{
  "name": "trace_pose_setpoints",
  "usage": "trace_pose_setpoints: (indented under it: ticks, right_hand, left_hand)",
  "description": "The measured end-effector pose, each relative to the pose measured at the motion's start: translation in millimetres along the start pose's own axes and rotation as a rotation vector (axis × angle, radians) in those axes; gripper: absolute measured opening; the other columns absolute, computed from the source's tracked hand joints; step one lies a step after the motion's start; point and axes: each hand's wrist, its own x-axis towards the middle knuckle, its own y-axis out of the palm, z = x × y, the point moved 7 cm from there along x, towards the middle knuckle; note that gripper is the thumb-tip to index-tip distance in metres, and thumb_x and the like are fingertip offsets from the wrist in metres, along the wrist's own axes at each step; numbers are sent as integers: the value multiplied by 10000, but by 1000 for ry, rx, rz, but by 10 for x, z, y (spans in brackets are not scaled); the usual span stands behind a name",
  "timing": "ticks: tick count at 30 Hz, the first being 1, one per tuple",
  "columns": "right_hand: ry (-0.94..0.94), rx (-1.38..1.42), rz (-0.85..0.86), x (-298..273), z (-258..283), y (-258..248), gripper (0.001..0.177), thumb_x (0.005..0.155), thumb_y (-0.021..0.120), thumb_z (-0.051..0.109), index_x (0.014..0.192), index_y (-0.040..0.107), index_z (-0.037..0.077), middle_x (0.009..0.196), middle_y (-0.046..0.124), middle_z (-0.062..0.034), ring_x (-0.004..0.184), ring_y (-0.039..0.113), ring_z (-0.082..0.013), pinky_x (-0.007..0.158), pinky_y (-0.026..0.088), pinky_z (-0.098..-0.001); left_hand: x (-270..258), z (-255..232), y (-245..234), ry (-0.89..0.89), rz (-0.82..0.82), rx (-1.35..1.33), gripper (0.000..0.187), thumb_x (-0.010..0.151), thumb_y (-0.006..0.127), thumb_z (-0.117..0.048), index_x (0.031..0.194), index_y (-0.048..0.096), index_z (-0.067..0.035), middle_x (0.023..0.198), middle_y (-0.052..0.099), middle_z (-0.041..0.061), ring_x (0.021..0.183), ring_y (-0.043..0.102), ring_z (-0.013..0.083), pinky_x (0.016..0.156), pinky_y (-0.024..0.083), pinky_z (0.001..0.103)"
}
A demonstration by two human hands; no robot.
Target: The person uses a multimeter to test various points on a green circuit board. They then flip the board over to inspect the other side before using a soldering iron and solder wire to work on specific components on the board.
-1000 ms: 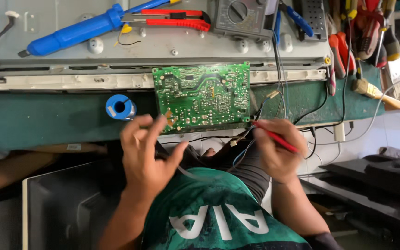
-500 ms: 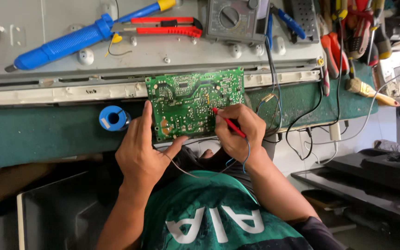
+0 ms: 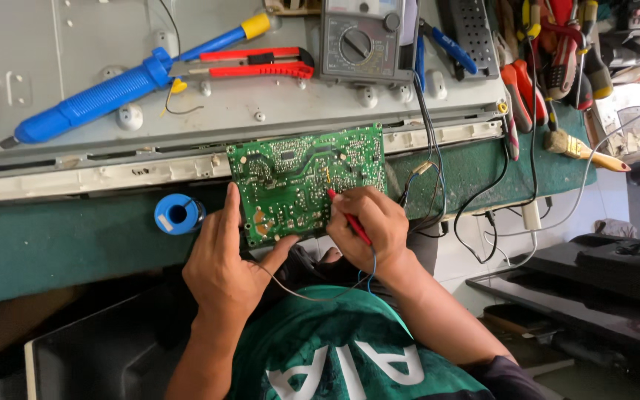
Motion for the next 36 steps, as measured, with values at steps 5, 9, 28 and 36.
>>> trace_pose_setpoints:
  ticks: [5,9,28,36]
  right_hand:
    - [11,31,-25,2,-5,-7,115,877,673,-98,957,655,-18,908,706,-184,726,683,-298,709,573,-347]
    - [40,8,-52,12,-8,-22,126,877,697,-106,928,629,-12,891,690,-165,702,657,-290,682,547,-340]
    - [77,12,-73,24,-43,-39,161,873,695,-121,947,644,13,875,692,-141,701,654,-275,680,543,-340]
    - [-4,97,-8,60,42,-25,107,901,679,-100,926,620,-13,853,688,-176,675,632,-293,672,531,-345]
  left_hand:
    - [-4,16,4,-8,-4,-8,977,904,878,-637,1571,552,-1,1082,712,70,978,727,252,799,595,395]
    - [-28,34,21,-13,-24,8,989,891,883,-665,1578,556,-34,1166,750,77,1036,757,249,805,607,385]
    - [3,-5,-14,8,-27,-26,984,897,916,-618,1576,545,-9,1085,724,74,977,737,247,796,606,394]
    - [-11,9,1,-8,-17,-32,971,909,879,-632,1579,544,-15,1089,712,81,981,731,271,805,597,410]
